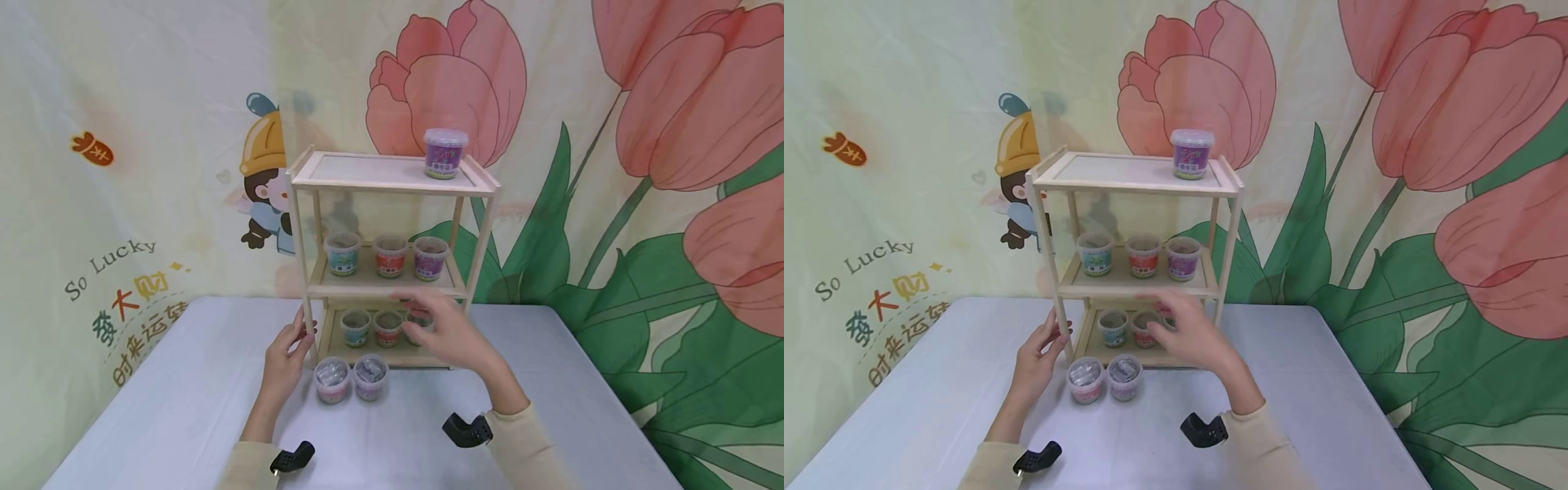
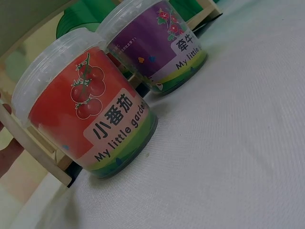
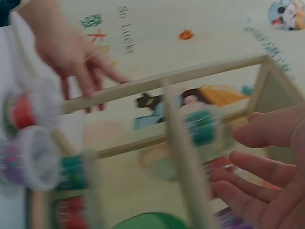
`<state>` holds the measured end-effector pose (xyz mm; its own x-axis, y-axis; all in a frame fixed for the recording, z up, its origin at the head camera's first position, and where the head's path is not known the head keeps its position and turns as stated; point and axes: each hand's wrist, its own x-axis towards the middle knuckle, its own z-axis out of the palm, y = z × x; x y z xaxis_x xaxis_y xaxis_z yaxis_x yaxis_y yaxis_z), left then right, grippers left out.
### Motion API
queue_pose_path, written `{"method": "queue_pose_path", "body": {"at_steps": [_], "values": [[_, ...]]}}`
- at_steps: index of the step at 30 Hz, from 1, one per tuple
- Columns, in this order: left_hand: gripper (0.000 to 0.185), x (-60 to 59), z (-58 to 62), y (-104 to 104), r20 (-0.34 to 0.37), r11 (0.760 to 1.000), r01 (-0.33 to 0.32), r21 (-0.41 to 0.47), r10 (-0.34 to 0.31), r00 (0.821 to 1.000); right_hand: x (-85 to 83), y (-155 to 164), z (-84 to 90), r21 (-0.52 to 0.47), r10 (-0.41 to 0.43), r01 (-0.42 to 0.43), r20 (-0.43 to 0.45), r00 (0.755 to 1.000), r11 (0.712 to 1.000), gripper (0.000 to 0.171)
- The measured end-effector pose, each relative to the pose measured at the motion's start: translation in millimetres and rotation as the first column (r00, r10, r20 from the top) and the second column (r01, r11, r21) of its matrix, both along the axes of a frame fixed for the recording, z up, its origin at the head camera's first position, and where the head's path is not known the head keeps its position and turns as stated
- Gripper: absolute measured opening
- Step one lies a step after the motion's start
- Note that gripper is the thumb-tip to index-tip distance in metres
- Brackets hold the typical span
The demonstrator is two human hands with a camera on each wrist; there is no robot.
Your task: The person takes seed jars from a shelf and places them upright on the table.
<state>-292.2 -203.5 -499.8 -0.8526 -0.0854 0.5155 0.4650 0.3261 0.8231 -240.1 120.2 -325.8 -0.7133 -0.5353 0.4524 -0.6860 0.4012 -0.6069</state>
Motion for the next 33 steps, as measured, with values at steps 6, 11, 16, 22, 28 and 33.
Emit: {"method": "queue_pose_path", "body": {"at_steps": [6, 11, 16, 22, 28, 33], "values": [[0.061, 1.9, -3.4, -1, 0.007, 1.000, -0.010, -0.014, 0.010, 1.000, 8.9, 15, 74.8, -0.146, -0.034, 0.017, -0.114, 0.993, 0.989, 0.041], [0.060, 2.2, -6.4, -4, 0.010, 1.000, -0.011, -0.004, 0.011, 1.000, 1.1, 23, 131.2, -0.255, -0.135, 0.084, -0.190, 0.973, 0.963, 0.040], [0.060, 1.0, -5.9, -4, 0.011, 1.000, -0.007, 0.002, 0.007, 1.000, -18.5, 29, 174.3, -0.292, -0.301, 0.234, -0.213, 0.929, 0.927, 0.038], [0.060, 0.7, -5.1, -3, 0.013, 1.000, -0.004, -0.013, 0.004, 1.000, -44.0, 34, 201.8, -0.168, -0.425, 0.400, -0.156, 0.892, 0.901, 0.053], [0.060, 1.1, -4.6, -2, 0.015, 1.000, 0.000, -0.008, 0.000, 1.000, -65.1, 31, 215.0, -0.076, -0.457, 0.456, 0.009, 0.889, 0.886, 0.068], [0.060, -1.0, -3.5, -1, 0.006, 1.000, 0.009, 0.005, -0.009, 1.000, -74.6, 26, 220.7, -0.043, -0.432, 0.437, 0.092, 0.897, 0.898, 0.075]]}}
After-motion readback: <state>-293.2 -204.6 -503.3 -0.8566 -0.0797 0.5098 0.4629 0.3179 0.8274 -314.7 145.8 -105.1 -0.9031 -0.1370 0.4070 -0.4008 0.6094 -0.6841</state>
